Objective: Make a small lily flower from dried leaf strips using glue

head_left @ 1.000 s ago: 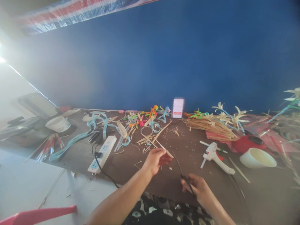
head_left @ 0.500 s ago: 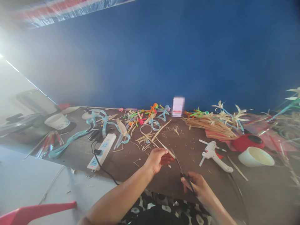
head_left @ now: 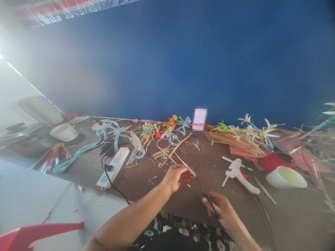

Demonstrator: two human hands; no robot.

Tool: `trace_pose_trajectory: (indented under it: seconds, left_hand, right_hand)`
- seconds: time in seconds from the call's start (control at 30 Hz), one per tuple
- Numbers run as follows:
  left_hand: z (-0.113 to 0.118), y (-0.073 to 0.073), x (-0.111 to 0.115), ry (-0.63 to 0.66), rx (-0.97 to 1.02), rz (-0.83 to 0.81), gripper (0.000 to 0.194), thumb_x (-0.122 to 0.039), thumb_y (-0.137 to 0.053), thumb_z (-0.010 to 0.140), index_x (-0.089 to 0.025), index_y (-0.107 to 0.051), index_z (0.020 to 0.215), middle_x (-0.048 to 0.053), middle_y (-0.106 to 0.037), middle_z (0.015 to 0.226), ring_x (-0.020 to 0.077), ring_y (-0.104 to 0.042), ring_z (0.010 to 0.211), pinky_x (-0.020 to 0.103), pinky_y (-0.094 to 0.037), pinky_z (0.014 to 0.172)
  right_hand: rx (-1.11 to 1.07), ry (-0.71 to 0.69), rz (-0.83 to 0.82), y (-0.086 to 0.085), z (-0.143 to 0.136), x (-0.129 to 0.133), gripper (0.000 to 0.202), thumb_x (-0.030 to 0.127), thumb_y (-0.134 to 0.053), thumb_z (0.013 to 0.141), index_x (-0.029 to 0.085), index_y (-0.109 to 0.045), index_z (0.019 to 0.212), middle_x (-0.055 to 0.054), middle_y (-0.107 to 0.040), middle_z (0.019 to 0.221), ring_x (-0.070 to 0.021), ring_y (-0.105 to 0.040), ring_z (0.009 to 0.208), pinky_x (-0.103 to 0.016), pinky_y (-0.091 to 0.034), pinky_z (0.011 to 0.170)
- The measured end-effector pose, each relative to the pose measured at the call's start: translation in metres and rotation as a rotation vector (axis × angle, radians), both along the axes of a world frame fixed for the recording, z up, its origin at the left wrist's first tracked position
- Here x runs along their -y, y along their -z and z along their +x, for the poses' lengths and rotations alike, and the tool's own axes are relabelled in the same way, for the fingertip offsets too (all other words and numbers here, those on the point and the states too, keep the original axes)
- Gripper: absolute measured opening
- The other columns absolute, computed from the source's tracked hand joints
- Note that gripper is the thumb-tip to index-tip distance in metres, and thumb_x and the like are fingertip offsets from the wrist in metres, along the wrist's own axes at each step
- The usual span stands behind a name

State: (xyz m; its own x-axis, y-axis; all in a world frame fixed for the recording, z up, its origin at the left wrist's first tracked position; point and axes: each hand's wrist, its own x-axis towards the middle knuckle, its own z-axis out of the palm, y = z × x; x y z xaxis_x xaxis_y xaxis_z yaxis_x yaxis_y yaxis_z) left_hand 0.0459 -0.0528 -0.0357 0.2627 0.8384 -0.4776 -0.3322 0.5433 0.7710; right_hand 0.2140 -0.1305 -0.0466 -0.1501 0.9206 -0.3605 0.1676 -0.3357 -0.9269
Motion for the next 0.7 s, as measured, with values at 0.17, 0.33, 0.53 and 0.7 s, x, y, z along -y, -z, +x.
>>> trace_pose_trajectory:
  seconds: [0.17,0.33,0.53,0.7]
  left_hand:
    - [0.0,0.002,-0.002,0.003,-0.008,-0.02,0.012,-0.022,-0.057,0.066,-0.011,-0.055,0.068,0.007,-0.064,0.063,0.0179,-0.063,0.062,0.019,-0.042,0.045]
    - [-0.005,-0.001,-0.005,0.025,-0.024,-0.028,0.015,-0.027,-0.057,0.066,-0.012,-0.055,0.069,0.006,-0.064,0.065,0.0177,-0.063,0.062,0.02,-0.042,0.044]
    - [-0.019,-0.014,-0.02,0.193,-0.133,0.056,0.016,-0.027,-0.055,0.065,-0.011,-0.058,0.064,0.005,-0.064,0.061,0.0153,-0.061,0.06,0.019,-0.041,0.045]
    - [-0.019,-0.02,-0.028,0.284,-0.206,0.076,0.018,-0.029,-0.055,0.064,-0.012,-0.058,0.062,0.005,-0.065,0.061,0.0148,-0.062,0.061,0.019,-0.041,0.048]
  right_hand:
    - [0.026,-0.007,-0.014,0.009,0.002,0.0,0.038,0.05,-0.055,0.065,0.018,-0.04,0.051,0.006,-0.042,0.036,-0.0069,-0.033,0.038,-0.02,-0.024,0.042]
    - [-0.068,-0.099,-0.001,0.005,0.012,0.001,0.031,0.045,-0.051,0.072,0.016,-0.047,0.064,0.003,-0.05,0.046,-0.0088,-0.04,0.047,-0.02,-0.028,0.048]
    - [0.04,-0.274,-0.083,-0.011,0.032,-0.004,0.036,0.052,-0.053,0.067,0.016,-0.047,0.061,0.004,-0.049,0.04,-0.0075,-0.036,0.04,-0.02,-0.023,0.042]
    - [0.082,-0.306,-0.158,-0.012,0.037,-0.008,0.037,0.054,-0.054,0.063,0.018,-0.045,0.061,0.005,-0.048,0.04,-0.0066,-0.036,0.038,-0.019,-0.022,0.04]
